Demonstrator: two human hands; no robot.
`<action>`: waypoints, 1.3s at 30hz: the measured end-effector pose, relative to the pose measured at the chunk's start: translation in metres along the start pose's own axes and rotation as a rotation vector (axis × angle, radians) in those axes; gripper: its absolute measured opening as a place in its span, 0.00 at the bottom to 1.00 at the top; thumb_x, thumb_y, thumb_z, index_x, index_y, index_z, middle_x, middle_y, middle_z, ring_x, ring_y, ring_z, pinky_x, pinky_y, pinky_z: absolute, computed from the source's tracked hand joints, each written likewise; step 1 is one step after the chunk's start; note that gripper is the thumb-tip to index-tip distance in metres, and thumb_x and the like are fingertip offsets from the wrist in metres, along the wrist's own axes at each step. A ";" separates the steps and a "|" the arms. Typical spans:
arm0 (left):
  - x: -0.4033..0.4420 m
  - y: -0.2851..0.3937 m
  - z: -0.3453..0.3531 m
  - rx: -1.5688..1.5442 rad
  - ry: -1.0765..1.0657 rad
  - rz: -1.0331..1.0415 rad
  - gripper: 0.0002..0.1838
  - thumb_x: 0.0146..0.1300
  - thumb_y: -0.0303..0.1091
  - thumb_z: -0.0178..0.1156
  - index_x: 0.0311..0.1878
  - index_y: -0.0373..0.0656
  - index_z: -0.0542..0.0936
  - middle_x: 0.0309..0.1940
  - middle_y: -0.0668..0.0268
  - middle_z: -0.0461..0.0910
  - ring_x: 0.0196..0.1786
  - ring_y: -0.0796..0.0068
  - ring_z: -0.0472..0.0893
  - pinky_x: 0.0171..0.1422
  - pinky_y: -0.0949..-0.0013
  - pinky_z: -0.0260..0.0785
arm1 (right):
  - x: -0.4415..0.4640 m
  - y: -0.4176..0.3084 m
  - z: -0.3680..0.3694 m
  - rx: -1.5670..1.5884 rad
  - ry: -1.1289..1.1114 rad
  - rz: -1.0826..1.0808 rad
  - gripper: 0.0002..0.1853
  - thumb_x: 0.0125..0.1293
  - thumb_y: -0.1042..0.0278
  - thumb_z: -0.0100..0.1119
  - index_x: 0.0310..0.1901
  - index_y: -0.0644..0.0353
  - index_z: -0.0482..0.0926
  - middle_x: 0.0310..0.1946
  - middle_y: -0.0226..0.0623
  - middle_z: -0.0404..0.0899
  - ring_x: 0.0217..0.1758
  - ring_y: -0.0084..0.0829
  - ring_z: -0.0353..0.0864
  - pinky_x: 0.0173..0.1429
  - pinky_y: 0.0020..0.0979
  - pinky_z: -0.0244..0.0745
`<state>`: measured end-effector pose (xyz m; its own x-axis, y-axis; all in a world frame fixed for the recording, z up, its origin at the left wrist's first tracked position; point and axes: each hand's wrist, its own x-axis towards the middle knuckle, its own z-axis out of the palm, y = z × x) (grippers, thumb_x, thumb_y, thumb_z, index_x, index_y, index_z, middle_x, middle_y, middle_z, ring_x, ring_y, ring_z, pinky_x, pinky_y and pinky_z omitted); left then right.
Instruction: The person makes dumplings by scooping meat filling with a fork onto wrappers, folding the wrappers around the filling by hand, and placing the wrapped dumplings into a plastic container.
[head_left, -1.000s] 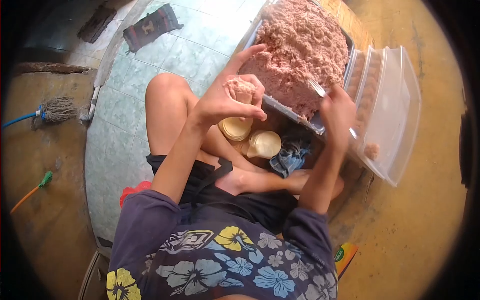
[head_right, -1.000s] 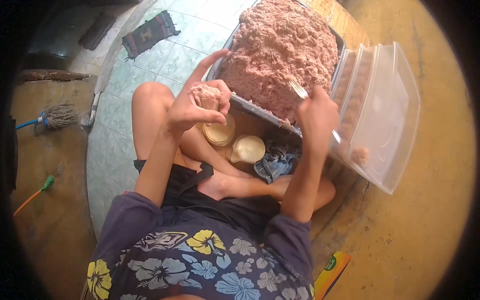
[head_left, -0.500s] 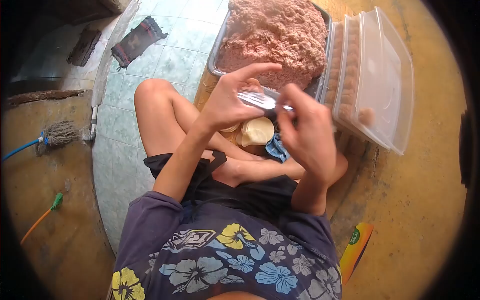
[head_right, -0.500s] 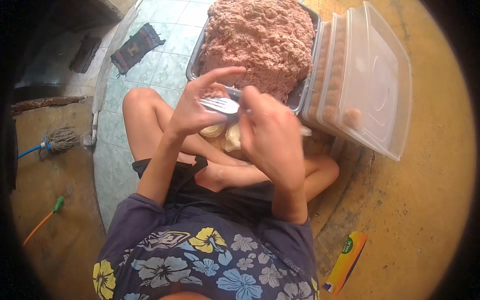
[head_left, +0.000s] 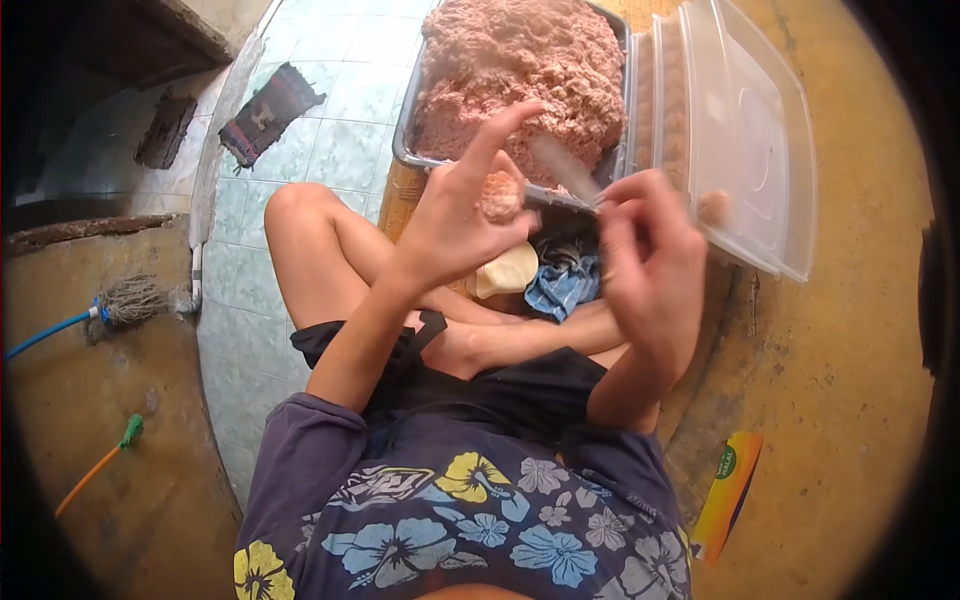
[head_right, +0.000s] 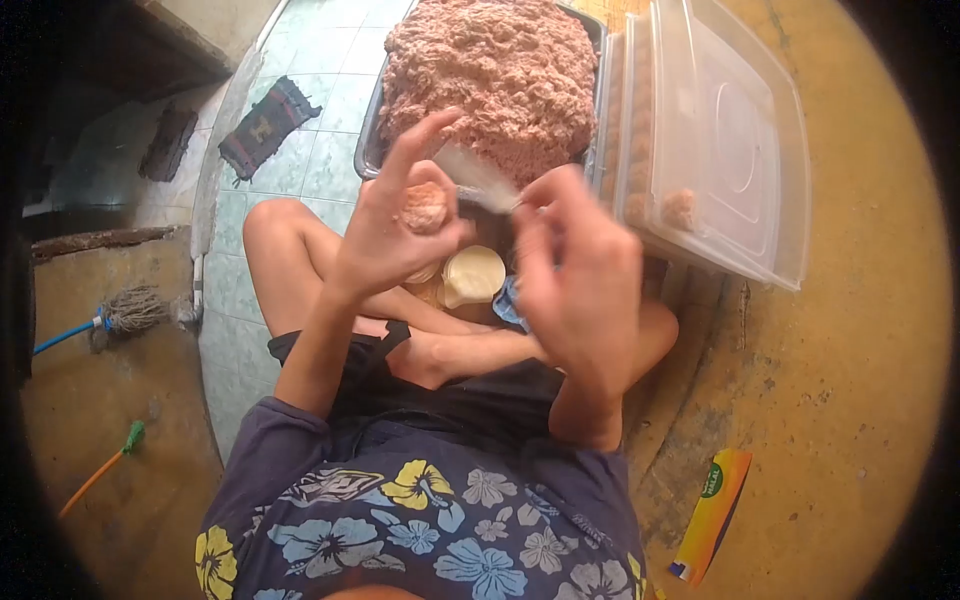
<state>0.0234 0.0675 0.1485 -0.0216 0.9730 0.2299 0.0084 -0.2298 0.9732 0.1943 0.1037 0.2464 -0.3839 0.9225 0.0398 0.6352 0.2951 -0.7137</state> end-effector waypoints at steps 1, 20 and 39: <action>-0.001 -0.001 -0.006 -0.163 -0.132 -0.043 0.52 0.46 0.18 0.69 0.77 0.48 0.58 0.40 0.60 0.82 0.36 0.75 0.83 0.44 0.70 0.78 | 0.002 0.006 -0.004 0.070 0.038 0.108 0.03 0.67 0.73 0.55 0.38 0.62 0.75 0.23 0.52 0.78 0.26 0.54 0.80 0.32 0.45 0.71; 0.018 -0.036 0.056 -0.133 0.011 0.065 0.51 0.69 0.72 0.41 0.81 0.53 0.29 0.71 0.47 0.58 0.52 0.60 0.77 0.57 0.61 0.72 | 0.013 0.055 0.042 -0.150 0.034 -0.170 0.15 0.54 0.74 0.67 0.45 0.64 0.82 0.40 0.46 0.80 0.38 0.43 0.83 0.45 0.38 0.80; -0.068 -0.138 -0.026 1.109 -0.132 -0.391 0.10 0.51 0.32 0.70 0.35 0.43 0.82 0.32 0.56 0.83 0.41 0.52 0.82 0.47 0.50 0.74 | 0.039 0.086 -0.115 -0.207 -0.091 0.105 0.31 0.72 0.44 0.42 0.53 0.68 0.81 0.43 0.48 0.82 0.45 0.39 0.79 0.50 0.36 0.73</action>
<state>-0.0020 0.0323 -0.0015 -0.1124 0.9825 -0.1484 0.8886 0.1663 0.4275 0.3109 0.1932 0.2668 -0.3612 0.9274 -0.0974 0.7949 0.2517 -0.5520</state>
